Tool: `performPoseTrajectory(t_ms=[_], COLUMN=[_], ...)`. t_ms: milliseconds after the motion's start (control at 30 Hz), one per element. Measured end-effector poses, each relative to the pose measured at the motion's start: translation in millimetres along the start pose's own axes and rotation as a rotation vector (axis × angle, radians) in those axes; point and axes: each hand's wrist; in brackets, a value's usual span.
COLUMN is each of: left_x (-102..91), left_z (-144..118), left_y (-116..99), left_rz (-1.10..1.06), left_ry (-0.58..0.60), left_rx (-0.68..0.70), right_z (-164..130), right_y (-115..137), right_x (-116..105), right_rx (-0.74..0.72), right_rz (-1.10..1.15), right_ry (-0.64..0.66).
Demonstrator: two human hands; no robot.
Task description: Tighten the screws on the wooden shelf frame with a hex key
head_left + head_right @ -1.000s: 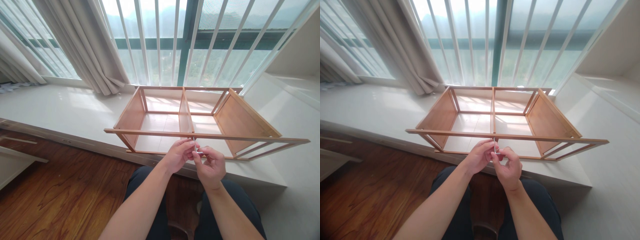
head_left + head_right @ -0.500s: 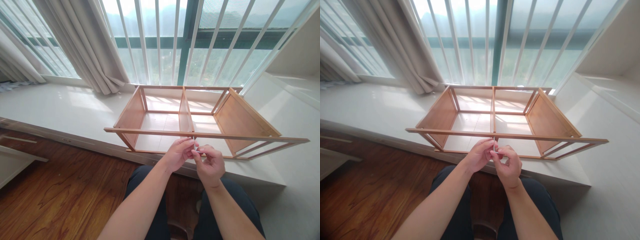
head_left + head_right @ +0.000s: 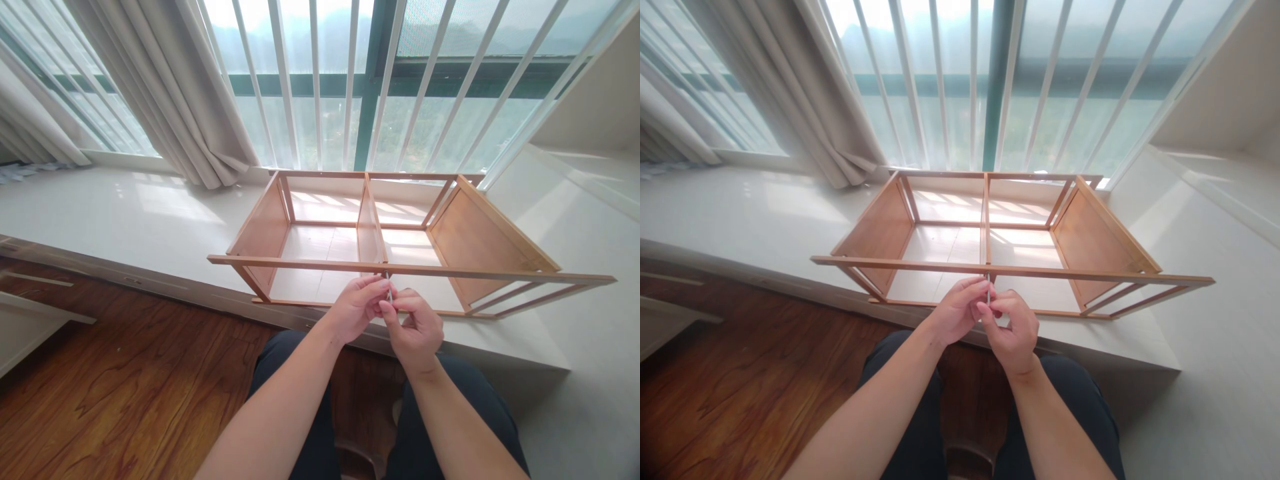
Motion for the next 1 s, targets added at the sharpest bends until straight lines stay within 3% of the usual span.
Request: performPoseTrajectory(t_ms=[400, 1000], left_x=[1.0, 0.7], left_z=[-2, -1], left_y=[-3, -3], left_rz=[0.03, -0.008], left_ry=[0.009, 0.01], left_rx=[0.005, 0.015], right_z=[-9, -9], right_y=[-8, -7], right_x=[0, 2], right_rx=[0.008, -0.013], right_rz=[-0.005, 0.022], right_ry=[-0.107, -0.132])
Point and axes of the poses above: each hand's wrist, its own z-axis towards the middle knuckle, its own x-axis out of the palm, y = z × x, and after that the axes turned 11 degrees about z, right-handed
